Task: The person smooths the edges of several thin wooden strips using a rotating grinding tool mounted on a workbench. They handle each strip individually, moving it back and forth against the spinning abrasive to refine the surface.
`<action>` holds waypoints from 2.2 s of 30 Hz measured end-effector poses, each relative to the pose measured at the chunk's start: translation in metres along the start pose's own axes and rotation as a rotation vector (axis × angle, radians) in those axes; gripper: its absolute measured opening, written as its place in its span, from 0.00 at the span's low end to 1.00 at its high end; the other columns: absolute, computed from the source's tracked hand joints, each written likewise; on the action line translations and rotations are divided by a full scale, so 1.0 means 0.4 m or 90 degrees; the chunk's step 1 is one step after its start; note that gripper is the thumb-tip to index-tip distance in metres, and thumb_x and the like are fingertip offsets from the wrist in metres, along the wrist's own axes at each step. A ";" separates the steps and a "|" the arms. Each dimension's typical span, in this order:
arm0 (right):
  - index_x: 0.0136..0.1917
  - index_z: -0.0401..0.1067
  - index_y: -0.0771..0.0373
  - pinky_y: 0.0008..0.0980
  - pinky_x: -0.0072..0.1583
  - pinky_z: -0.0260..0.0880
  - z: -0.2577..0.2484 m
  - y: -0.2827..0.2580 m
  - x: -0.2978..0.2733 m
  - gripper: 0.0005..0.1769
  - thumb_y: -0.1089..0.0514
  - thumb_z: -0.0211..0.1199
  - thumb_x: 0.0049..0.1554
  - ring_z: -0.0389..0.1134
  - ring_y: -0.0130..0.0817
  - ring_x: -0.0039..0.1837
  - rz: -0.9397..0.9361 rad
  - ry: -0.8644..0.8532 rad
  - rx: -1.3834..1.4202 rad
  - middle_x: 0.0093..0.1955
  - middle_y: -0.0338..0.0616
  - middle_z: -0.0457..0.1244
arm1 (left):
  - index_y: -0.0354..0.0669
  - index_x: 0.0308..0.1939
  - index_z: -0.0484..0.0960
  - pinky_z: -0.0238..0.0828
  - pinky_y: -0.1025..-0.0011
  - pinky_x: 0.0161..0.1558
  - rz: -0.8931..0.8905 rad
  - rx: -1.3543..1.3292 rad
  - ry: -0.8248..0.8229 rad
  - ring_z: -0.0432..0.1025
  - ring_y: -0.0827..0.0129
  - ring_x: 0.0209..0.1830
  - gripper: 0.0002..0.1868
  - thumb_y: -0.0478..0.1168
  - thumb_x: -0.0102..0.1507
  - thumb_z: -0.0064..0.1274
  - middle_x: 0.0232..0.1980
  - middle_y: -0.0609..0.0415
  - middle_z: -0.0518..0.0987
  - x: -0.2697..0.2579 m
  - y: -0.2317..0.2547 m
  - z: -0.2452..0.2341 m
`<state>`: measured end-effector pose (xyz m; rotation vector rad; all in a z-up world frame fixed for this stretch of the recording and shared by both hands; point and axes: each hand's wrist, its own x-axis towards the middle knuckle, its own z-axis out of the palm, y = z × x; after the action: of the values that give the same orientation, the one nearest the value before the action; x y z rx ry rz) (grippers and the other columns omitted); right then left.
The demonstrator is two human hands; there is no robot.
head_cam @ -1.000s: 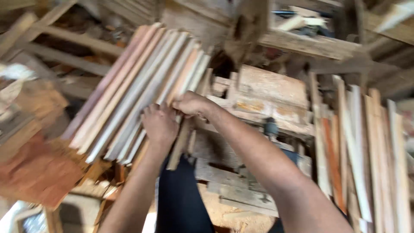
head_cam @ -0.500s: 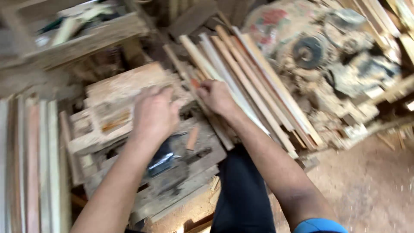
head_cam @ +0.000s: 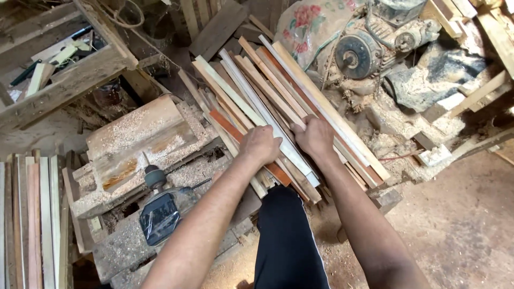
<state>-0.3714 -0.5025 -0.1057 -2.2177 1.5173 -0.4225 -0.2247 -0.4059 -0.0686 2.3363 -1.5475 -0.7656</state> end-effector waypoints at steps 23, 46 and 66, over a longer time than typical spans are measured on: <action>0.62 0.78 0.50 0.46 0.63 0.65 0.222 -0.494 -0.009 0.20 0.51 0.73 0.55 0.69 0.47 0.62 -0.591 -0.016 0.174 0.55 0.37 0.71 | 0.52 0.45 0.83 0.69 0.56 0.49 0.058 0.252 0.433 0.74 0.57 0.49 0.12 0.42 0.57 0.61 0.43 0.55 0.79 -0.136 -0.527 -0.224; 0.67 0.77 0.41 0.54 0.71 0.54 0.515 -0.656 0.063 0.24 0.41 0.70 0.58 0.66 0.43 0.67 -0.650 -0.057 0.039 0.61 0.39 0.70 | 0.40 0.50 0.84 0.70 0.54 0.54 -0.029 0.007 0.531 0.71 0.48 0.51 0.12 0.34 0.63 0.59 0.47 0.49 0.73 -0.316 -1.160 -0.192; 0.58 0.79 0.54 0.49 0.63 0.63 0.506 -0.662 0.049 0.18 0.49 0.71 0.56 0.70 0.52 0.58 -0.688 0.003 0.203 0.53 0.46 0.72 | 0.49 0.63 0.81 0.57 0.46 0.63 0.052 0.182 0.383 0.67 0.50 0.61 0.24 0.49 0.64 0.58 0.54 0.48 0.78 -0.223 -0.892 -0.292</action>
<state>-0.0558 -0.4027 -0.1485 -2.5515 0.0841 -0.8853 0.0912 -0.1882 -0.1111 2.3550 -1.5189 0.1921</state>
